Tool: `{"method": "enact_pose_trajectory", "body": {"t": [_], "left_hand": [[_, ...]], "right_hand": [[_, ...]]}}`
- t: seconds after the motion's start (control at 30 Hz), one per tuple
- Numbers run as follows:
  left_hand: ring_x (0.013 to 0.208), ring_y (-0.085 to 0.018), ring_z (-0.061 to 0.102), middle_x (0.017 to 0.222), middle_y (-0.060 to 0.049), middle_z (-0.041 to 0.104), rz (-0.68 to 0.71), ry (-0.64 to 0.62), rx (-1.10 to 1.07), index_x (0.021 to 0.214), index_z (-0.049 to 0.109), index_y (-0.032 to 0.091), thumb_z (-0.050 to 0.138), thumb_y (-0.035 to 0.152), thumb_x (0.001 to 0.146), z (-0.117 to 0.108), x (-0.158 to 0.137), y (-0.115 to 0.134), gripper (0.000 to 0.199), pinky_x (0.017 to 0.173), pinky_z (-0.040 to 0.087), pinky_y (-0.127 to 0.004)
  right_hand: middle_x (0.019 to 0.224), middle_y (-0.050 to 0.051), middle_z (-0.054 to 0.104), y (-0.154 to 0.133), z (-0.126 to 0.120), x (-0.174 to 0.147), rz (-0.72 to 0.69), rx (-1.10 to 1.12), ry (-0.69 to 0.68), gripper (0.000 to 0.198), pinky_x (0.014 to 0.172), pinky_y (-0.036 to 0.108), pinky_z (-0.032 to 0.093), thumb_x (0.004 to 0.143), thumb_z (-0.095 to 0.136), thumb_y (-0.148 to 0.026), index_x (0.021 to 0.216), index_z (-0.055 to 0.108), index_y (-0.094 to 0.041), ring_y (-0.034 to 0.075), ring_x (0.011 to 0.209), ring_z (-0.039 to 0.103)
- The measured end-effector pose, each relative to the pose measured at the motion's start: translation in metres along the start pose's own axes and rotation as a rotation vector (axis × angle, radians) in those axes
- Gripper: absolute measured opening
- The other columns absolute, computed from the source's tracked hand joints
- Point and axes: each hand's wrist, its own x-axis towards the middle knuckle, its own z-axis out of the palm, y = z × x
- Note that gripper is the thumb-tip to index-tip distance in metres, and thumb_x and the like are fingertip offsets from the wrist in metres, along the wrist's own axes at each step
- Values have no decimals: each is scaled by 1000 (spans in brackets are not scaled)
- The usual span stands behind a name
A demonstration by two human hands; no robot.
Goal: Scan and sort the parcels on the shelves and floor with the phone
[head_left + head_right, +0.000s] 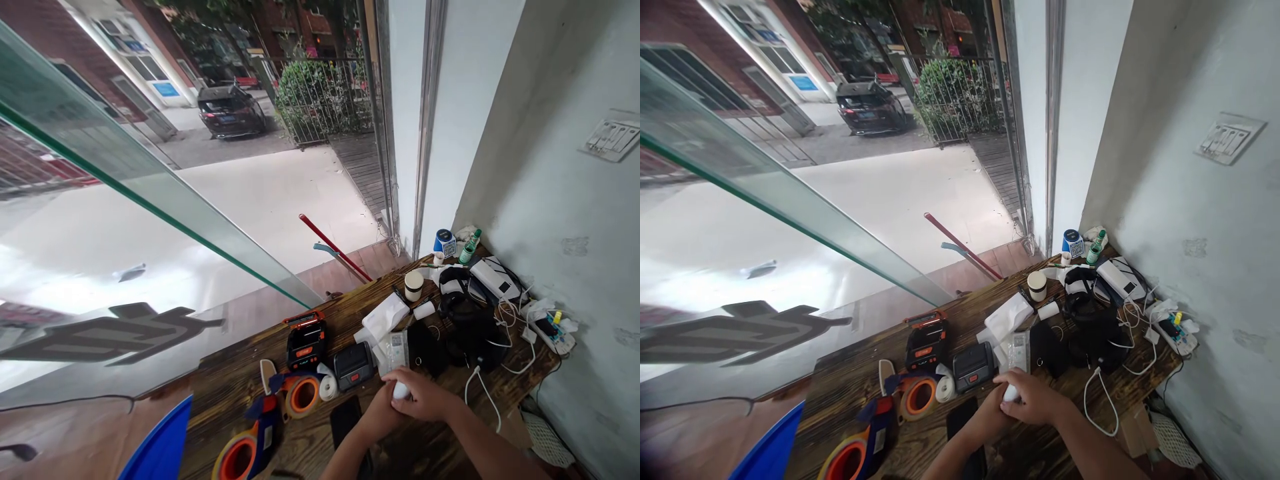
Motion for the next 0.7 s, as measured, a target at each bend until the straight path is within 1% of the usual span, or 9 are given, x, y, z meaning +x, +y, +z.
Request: {"method": "enact_pose_trajectory", "body": {"t": [0.1, 0.2, 0.3, 0.37, 0.43, 0.53, 0.6, 0.67, 0.7], "left_hand": [[87, -22, 68, 93, -5, 73, -49, -20, 47, 93, 62, 17, 63, 11, 62, 7, 4, -6, 31, 78, 53, -30], [96, -26, 68, 99, -11, 72, -111, 113, 116, 103, 56, 15, 57, 7, 66, 16, 11, -11, 38, 86, 50, -36], [92, -27, 67, 98, -13, 70, -131, 184, 149, 108, 50, 15, 54, 6, 67, 21, 19, -10, 42, 85, 50, -40], [89, -26, 66, 97, -10, 70, -102, 150, 132, 107, 50, 16, 59, 9, 65, 21, 21, -8, 43, 83, 51, -38], [90, -24, 67, 100, -7, 72, -67, 58, 83, 112, 52, 18, 63, 12, 65, 20, 22, -7, 49, 79, 53, -35], [93, -24, 68, 107, -5, 73, -47, -60, 52, 125, 53, 19, 63, 15, 68, 16, 24, -8, 58, 80, 56, -33], [108, -27, 65, 119, -9, 70, -51, -46, 111, 134, 50, 18, 65, 15, 65, 12, 28, -11, 71, 96, 52, -38], [127, -31, 54, 135, -14, 61, -72, 62, 264, 142, 46, 16, 67, 14, 64, 4, 37, -14, 80, 112, 41, -43], [134, -32, 49, 141, -15, 56, -94, 136, 362, 145, 44, 15, 65, 13, 66, -1, 43, -15, 81, 117, 36, -45]], "right_hand": [[120, 8, 64, 1, -8, -5, 83, -36, -41, 42, 102, 40, 45, 79, 66, -21, 121, 64, -26, 28, 114, 61], [115, 9, 62, 7, -15, -7, 173, -58, 30, 41, 99, 43, 45, 75, 66, -16, 115, 65, -25, 29, 110, 61], [110, 6, 61, 16, -21, -5, 222, -14, 76, 36, 93, 38, 47, 72, 69, -16, 107, 63, -23, 27, 105, 61], [99, 3, 64, 24, -24, -4, 248, 45, 47, 32, 81, 32, 51, 71, 74, -22, 101, 63, -22, 23, 93, 64], [87, -1, 66, 31, -26, -2, 279, 94, -2, 32, 68, 27, 52, 68, 79, -26, 97, 64, -21, 20, 81, 66], [75, -3, 67, 42, -38, 1, 327, 82, -22, 32, 57, 25, 51, 60, 83, -22, 87, 67, -21, 19, 67, 67], [69, -4, 66, 51, -61, 8, 363, 14, 60, 27, 52, 26, 51, 64, 80, -21, 87, 67, -21, 19, 58, 66], [71, -2, 66, 62, -97, 21, 393, -98, 241, 22, 53, 30, 54, 78, 68, -23, 100, 64, -21, 19, 56, 66], [78, 0, 67, 68, -117, 31, 399, -170, 360, 24, 61, 33, 57, 85, 60, -24, 109, 61, -20, 20, 62, 68]]}}
